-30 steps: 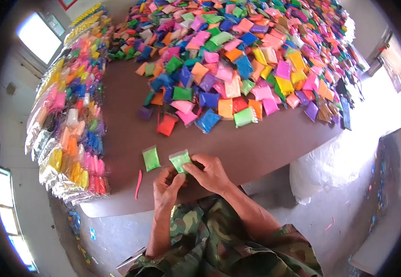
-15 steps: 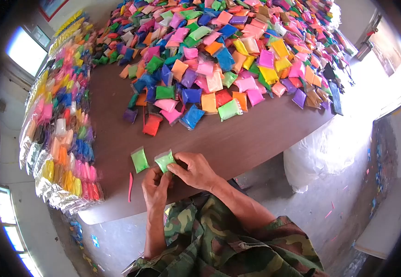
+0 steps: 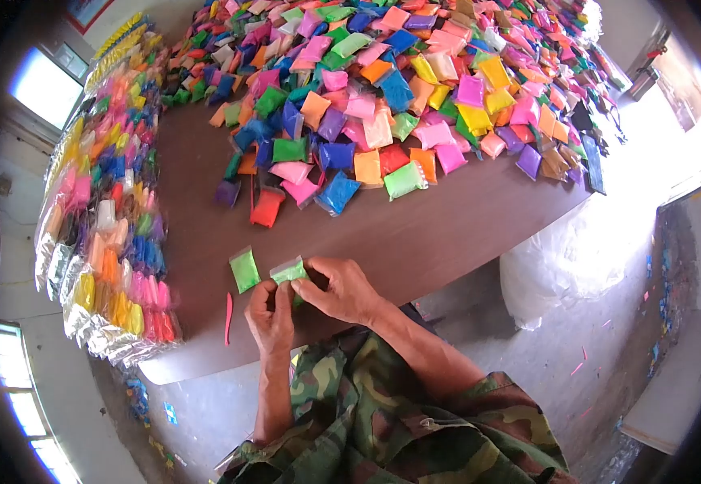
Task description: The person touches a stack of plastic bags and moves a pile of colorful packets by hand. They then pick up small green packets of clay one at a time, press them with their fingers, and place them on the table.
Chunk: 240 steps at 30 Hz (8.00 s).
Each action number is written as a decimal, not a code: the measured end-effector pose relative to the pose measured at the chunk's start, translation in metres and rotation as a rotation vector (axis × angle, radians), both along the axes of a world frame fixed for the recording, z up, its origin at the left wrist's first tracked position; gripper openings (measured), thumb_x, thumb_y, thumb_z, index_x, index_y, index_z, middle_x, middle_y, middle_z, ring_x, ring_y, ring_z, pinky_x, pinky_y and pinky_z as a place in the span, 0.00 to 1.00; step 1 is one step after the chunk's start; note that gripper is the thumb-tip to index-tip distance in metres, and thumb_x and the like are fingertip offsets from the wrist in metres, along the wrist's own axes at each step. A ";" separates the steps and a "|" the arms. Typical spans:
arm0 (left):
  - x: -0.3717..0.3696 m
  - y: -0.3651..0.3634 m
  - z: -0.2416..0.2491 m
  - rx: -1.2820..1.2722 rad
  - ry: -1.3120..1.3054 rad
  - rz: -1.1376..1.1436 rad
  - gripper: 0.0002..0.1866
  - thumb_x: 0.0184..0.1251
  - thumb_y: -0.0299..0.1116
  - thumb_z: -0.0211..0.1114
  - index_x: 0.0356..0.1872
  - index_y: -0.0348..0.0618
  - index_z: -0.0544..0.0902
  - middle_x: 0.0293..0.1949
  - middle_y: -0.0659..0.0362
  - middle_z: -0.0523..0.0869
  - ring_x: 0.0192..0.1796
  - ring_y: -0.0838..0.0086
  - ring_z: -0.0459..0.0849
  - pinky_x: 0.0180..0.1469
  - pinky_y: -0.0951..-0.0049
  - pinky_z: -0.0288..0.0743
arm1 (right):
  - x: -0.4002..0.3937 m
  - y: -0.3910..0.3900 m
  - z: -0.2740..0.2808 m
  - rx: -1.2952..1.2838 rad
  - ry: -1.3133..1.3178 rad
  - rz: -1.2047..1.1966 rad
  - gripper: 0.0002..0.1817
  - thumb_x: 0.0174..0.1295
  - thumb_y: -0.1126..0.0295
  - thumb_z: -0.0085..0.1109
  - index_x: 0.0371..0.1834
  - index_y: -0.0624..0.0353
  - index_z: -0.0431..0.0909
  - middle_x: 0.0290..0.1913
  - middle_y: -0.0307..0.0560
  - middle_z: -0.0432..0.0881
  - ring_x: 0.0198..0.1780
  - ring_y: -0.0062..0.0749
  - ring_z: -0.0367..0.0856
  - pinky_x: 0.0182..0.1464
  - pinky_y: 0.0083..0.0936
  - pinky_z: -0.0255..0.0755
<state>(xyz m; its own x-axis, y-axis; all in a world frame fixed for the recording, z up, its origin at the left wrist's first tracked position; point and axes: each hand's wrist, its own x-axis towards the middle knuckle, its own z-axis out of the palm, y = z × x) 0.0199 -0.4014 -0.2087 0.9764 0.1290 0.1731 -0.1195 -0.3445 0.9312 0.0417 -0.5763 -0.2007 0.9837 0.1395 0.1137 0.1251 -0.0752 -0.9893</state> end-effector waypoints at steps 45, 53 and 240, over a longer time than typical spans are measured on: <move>-0.001 -0.002 0.011 -0.270 0.144 -0.124 0.09 0.77 0.29 0.72 0.50 0.35 0.88 0.36 0.67 0.87 0.39 0.86 0.79 0.41 0.79 0.74 | 0.001 -0.001 -0.009 0.041 0.020 -0.038 0.11 0.72 0.69 0.71 0.50 0.66 0.88 0.39 0.42 0.89 0.39 0.18 0.81 0.41 0.24 0.77; 0.004 0.000 0.016 -0.148 0.254 -0.177 0.08 0.75 0.28 0.73 0.45 0.33 0.86 0.33 0.64 0.87 0.35 0.85 0.79 0.37 0.77 0.74 | 0.002 -0.001 -0.010 0.038 -0.015 -0.057 0.12 0.73 0.69 0.71 0.51 0.66 0.88 0.38 0.40 0.89 0.39 0.17 0.81 0.41 0.23 0.77; 0.018 0.048 0.010 0.678 -0.177 0.132 0.15 0.70 0.32 0.76 0.54 0.39 0.90 0.44 0.53 0.87 0.41 0.58 0.88 0.42 0.58 0.83 | -0.004 0.013 -0.012 0.259 0.214 -0.121 0.15 0.77 0.66 0.68 0.57 0.67 0.85 0.37 0.35 0.86 0.34 0.13 0.79 0.34 0.18 0.77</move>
